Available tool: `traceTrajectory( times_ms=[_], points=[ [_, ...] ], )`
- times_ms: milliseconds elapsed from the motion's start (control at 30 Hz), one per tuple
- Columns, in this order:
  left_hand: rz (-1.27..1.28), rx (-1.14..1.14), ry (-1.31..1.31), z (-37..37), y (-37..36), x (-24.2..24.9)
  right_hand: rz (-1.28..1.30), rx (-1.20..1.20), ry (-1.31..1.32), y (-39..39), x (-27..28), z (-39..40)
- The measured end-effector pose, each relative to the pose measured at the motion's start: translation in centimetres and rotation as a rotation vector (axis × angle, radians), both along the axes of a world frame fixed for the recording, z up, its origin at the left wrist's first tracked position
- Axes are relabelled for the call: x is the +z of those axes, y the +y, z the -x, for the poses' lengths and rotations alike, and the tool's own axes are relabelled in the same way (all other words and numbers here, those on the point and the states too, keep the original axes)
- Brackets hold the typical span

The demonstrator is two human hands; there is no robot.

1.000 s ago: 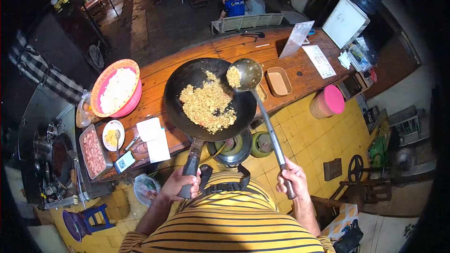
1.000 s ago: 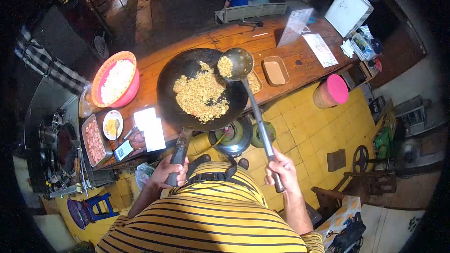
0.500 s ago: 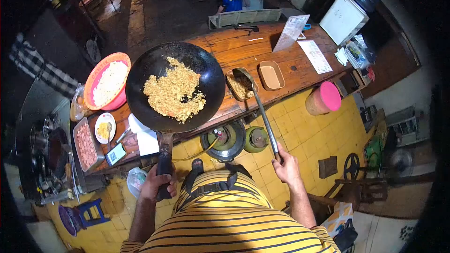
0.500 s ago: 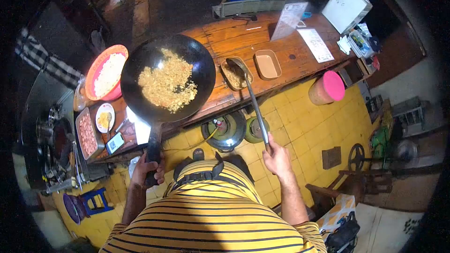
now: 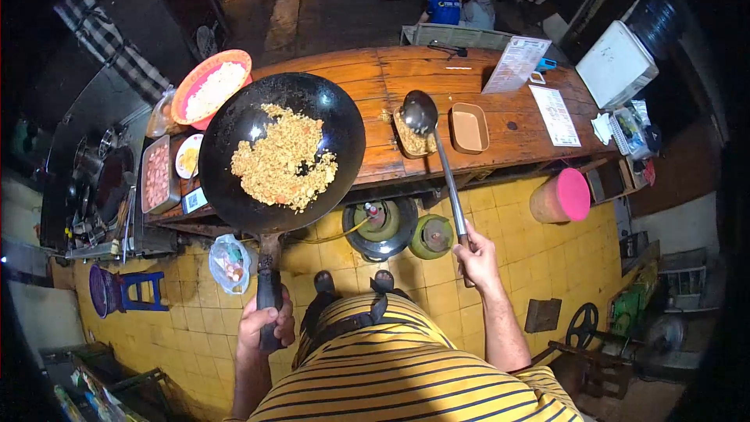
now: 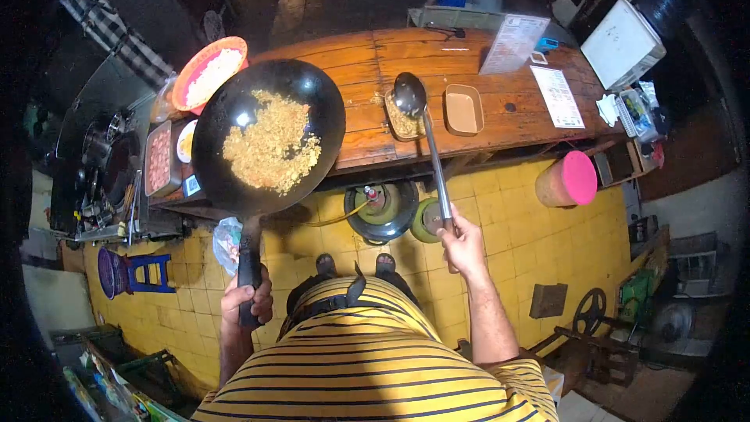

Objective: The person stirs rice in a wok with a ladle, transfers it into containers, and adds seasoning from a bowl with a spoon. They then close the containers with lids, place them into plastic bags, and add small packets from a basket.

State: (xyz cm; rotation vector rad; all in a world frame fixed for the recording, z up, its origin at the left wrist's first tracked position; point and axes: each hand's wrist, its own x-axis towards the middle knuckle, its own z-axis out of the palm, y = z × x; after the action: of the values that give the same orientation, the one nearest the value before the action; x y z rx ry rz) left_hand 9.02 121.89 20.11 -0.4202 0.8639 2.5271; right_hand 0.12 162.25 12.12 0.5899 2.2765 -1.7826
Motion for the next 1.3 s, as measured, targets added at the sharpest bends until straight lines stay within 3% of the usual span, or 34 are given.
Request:
traceTrajectory(
  times_ms=[133, 267, 367, 467, 500, 533, 600, 667, 700, 733, 767, 800, 867, 900, 933, 967, 1000, 1067, 1167, 1267, 1300],
  points=[
    [0.008, 0.045, -0.001, -3.3, 0.0, 1.5, -0.068, 0.054, -0.003, -0.2, -1.7, 1.1],
    [-0.007, 0.103, -0.043, -7.3, -1.9, 1.7, -0.164, 0.007, 0.173, -0.7, -4.6, 1.5],
    [-0.048, 0.138, 0.041, -12.2, -5.9, 0.6, -0.024, -0.099, 0.103, -3.7, -2.7, -0.6],
    [-0.056, 0.154, 0.062, -17.5, -10.1, 0.3, -0.162, -0.165, 0.141, -6.1, -4.3, -2.6],
    [-0.190, 0.186, 0.063, -19.1, -11.7, 0.4, -0.184, -0.148, 0.167, -7.0, -4.3, -2.9],
    [-0.187, 0.196, 0.072, -21.0, -14.1, -0.2, -0.246, -0.093, 0.229, -7.5, -5.8, -2.7],
    [-0.291, 0.218, 0.040, -25.1, -18.9, -1.1, -0.539, 0.018, 0.142, -11.4, -3.8, -3.1],
    [-0.157, 0.276, -0.018, -28.3, -23.2, 0.0, -1.035, 0.043, 0.382, -13.3, -8.9, -3.3],
    [-0.111, 0.290, -0.013, -30.0, -25.4, 0.1, -0.876, 0.022, 0.328, -11.7, -14.1, -1.9],
    [-0.067, 0.307, -0.010, -31.1, -27.5, -0.4, -1.299, 0.085, 0.262, -16.2, -10.5, -2.4],
    [-0.056, 0.326, -0.020, -32.2, -30.1, -0.7, -1.042, -0.059, 0.315, -21.7, -6.8, -3.9],
    [-0.055, 0.327, -0.028, -33.2, -32.7, -1.1, -1.099, -0.101, 0.435, -23.9, -7.4, -4.0],
    [-0.096, 0.370, 0.010, -35.2, -37.9, -1.8, -0.735, -0.149, 0.702, -30.2, -6.9, -4.0],
    [-0.143, 0.386, 0.033, -36.1, -40.6, -2.3, -0.423, -0.153, 0.645, -36.3, -2.6, -5.9],
    [-0.147, 0.422, 0.037, -36.7, -43.0, -2.9, -0.128, -0.149, 0.561, -42.5, 1.4, -8.4],
    [-0.119, 0.449, 0.063, -34.2, -40.0, -4.2, 0.052, -0.093, 0.696, -41.3, -0.4, -5.7],
    [-0.109, 0.467, 0.088, -34.7, -41.5, -5.5, 0.068, -0.074, 0.694, -44.9, -0.1, -6.8],
    [-0.125, 0.493, 0.084, -34.3, -43.1, -6.0, 0.506, 0.120, 0.711, -51.0, 3.6, -8.5],
    [-0.155, 0.489, 0.036, -29.7, -45.1, -6.3, 0.379, 0.474, 0.453, -55.0, 5.5, -5.4],
    [-0.098, 0.487, -0.010, -26.9, -47.3, -5.6, -0.063, 0.847, 0.275, -59.4, 6.3, -3.6],
    [-0.043, 0.490, -0.024, -25.8, -48.7, -6.0, -0.160, 1.027, 0.549, -62.2, 3.5, -2.0]
  ],
)
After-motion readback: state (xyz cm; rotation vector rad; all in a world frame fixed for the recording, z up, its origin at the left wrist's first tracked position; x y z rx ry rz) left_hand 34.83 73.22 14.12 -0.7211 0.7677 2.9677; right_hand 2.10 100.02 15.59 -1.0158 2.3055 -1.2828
